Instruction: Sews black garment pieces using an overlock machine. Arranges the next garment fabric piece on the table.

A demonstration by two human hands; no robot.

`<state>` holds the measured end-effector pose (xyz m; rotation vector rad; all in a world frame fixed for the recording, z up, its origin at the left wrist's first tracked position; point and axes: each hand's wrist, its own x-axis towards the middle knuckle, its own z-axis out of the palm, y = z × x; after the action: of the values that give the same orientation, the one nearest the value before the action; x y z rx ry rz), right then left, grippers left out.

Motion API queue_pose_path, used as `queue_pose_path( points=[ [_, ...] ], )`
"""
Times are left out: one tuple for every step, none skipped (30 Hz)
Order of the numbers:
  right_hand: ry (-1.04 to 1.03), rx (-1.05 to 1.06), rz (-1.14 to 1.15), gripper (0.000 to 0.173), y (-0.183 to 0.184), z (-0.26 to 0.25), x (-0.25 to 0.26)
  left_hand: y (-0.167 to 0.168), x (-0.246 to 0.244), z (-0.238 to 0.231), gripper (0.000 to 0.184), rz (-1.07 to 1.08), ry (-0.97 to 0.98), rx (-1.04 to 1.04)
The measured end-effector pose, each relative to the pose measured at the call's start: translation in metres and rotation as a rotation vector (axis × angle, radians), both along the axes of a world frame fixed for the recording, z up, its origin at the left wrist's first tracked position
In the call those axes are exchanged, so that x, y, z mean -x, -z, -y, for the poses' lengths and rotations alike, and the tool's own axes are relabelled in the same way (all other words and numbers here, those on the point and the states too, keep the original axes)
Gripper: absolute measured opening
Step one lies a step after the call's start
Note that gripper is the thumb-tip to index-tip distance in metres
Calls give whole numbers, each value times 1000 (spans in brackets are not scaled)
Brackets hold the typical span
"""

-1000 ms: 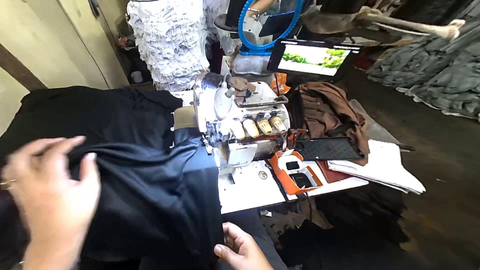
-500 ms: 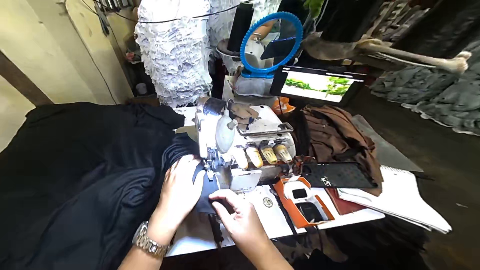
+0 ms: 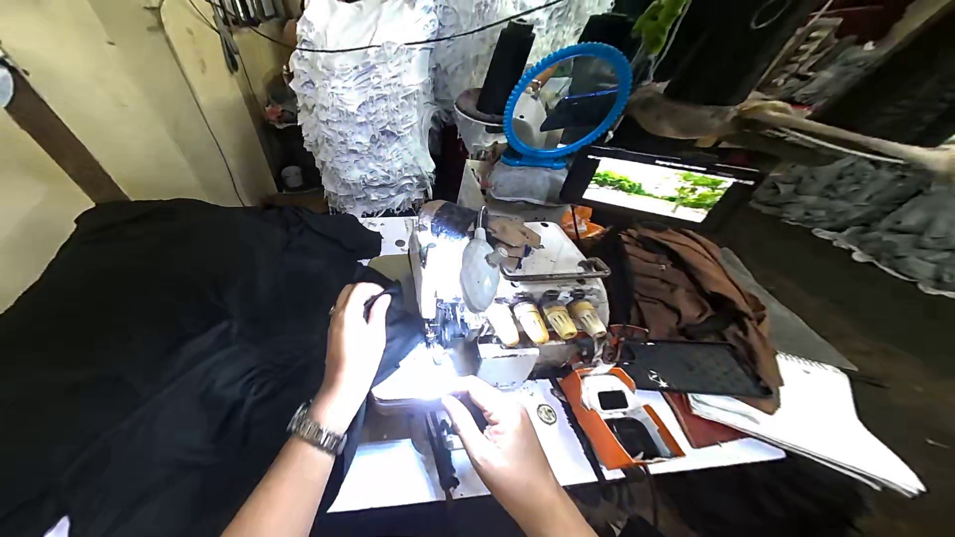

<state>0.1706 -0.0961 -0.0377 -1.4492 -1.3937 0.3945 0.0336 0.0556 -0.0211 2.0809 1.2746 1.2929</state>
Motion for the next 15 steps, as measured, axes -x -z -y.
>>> queue_pose_path(
  points=[
    [6,-12,6,20,-3,0,0,3,6,11,16,113,-46,-35],
    [13,-27,9,20,-6,-1,1,6,12,24,17,196,-79,-74],
    [15,-41,4,21,-8,-3,3,7,18,39,17,257,-84,-108],
    [8,-58,-7,22,-9,-5,5,9,22,56,16,309,-61,-133],
    [-7,-78,-22,25,-9,-7,8,10,24,73,14,359,-17,-149],
    [-34,-95,-33,29,-8,-9,10,12,25,88,12,401,44,-146],
    [-70,-114,-25,32,-7,-11,11,14,24,101,10,434,104,-131],
    [-110,-135,-3,32,-4,-11,11,16,23,112,10,454,158,-114],
    [-142,-157,24,30,-2,-10,9,19,21,119,10,461,198,-107],
    [-161,-166,42,25,0,-8,7,22,20,124,11,448,221,-109],
    [-167,-153,57,20,2,-5,3,25,19,127,13,418,226,-112],
    [-158,-123,76,19,4,-1,-4,28,20,130,15,371,223,-122],
    [-120,-86,112,20,5,3,-12,31,21,133,18,315,213,-143],
    [-56,-44,181,22,6,6,-21,34,22,134,21,250,187,-181],
    [12,-4,277,24,4,9,-30,37,22,135,24,184,148,-227]
  ],
)
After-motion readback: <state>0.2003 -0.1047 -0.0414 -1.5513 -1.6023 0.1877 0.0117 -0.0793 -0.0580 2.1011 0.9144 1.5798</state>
